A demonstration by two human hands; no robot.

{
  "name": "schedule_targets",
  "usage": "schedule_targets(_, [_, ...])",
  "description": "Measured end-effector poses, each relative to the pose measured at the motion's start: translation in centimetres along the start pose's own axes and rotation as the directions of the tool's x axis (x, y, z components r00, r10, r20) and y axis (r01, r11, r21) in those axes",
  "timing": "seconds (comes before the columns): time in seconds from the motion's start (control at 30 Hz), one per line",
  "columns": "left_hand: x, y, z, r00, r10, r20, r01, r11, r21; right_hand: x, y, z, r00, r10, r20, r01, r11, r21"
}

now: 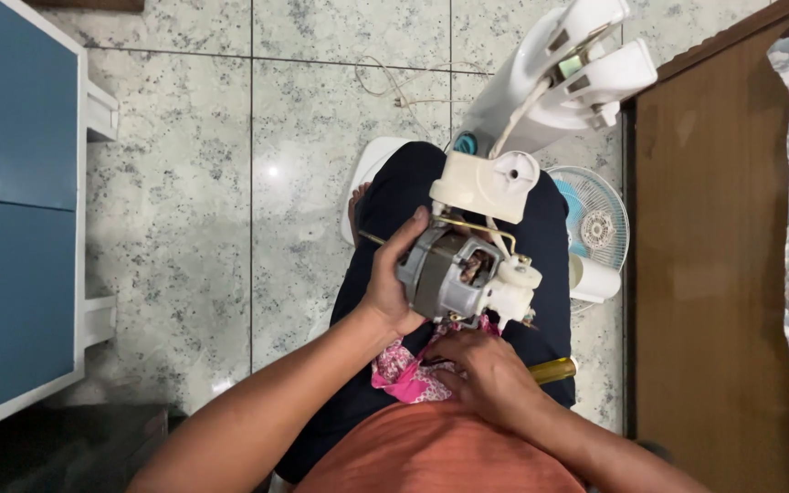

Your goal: The person holds a disassembled electric fan motor and uses a screwdriver to adjust internal components while seated. They rotate the motor housing and manipulate wires and gears with both hands.

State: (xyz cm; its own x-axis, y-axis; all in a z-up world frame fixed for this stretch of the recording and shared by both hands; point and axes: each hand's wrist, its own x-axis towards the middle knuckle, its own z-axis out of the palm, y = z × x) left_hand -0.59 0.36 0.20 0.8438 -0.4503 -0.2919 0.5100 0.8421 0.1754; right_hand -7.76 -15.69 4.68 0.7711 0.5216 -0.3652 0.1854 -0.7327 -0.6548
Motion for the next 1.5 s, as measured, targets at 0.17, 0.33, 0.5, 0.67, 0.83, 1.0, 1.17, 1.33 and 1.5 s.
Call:
schedule_targets(0.17, [-0.4, 0.1, -0.1, 1.0, -0.024, 0.008, 0.024, 1.0, -0.013, 0.0, -0.2, -0.1, 0.996, 0.059, 0.068, -0.06, 0.998, 0.019])
schedule_targets(0.33, [-0.6, 0.2, 0.1, 0.996, -0.018, 0.087, 0.02, 1.0, -0.022, -0.2, 0.2, 0.5, 0.995, 0.05, 0.091, -0.052, 0.998, 0.02])
schedule_targets(0.5, [-0.8, 0.3, 0.8, 0.993, -0.053, 0.105, 0.059, 0.996, -0.061, -0.3, 1.0, 0.5, 0.996, -0.023, 0.091, 0.019, 0.998, 0.052])
schedule_targets(0.67, [-1.1, 0.4, 1.3, 0.967, -0.151, 0.205, 0.173, 0.981, -0.092, -1.1, 0.8, 0.5, 0.999, 0.025, 0.037, -0.032, 0.982, 0.187])
schedule_targets(0.83, [-1.3, 0.4, 0.8, 0.965, -0.156, 0.211, 0.183, 0.976, -0.116, -2.0, 1.4, 0.0, 0.923, -0.25, -0.294, 0.318, 0.924, 0.212])
schedule_targets(1.0, [-1.2, -0.1, 0.6, 0.992, -0.123, 0.033, 0.127, 0.982, -0.138, -4.1, 3.1, -0.7, 0.824, -0.019, -0.566, 0.373, 0.771, 0.517])
schedule_targets(1.17, [-1.7, -0.4, 1.9, 0.987, -0.119, 0.108, 0.133, 0.983, -0.13, -3.9, 4.2, -0.4, 0.637, 0.146, -0.757, 0.547, 0.606, 0.577])
schedule_targets(1.33, [-2.1, -0.9, 2.9, 0.999, -0.047, -0.004, 0.045, 0.985, -0.165, -4.2, 4.4, 0.1, 0.634, 0.257, -0.729, 0.527, 0.546, 0.651])
schedule_targets(1.5, [-2.5, -2.5, 3.6, 0.999, -0.004, -0.052, -0.007, 0.979, -0.202, -4.8, 4.2, 0.3, 0.56, 0.281, -0.779, 0.462, 0.675, 0.576])
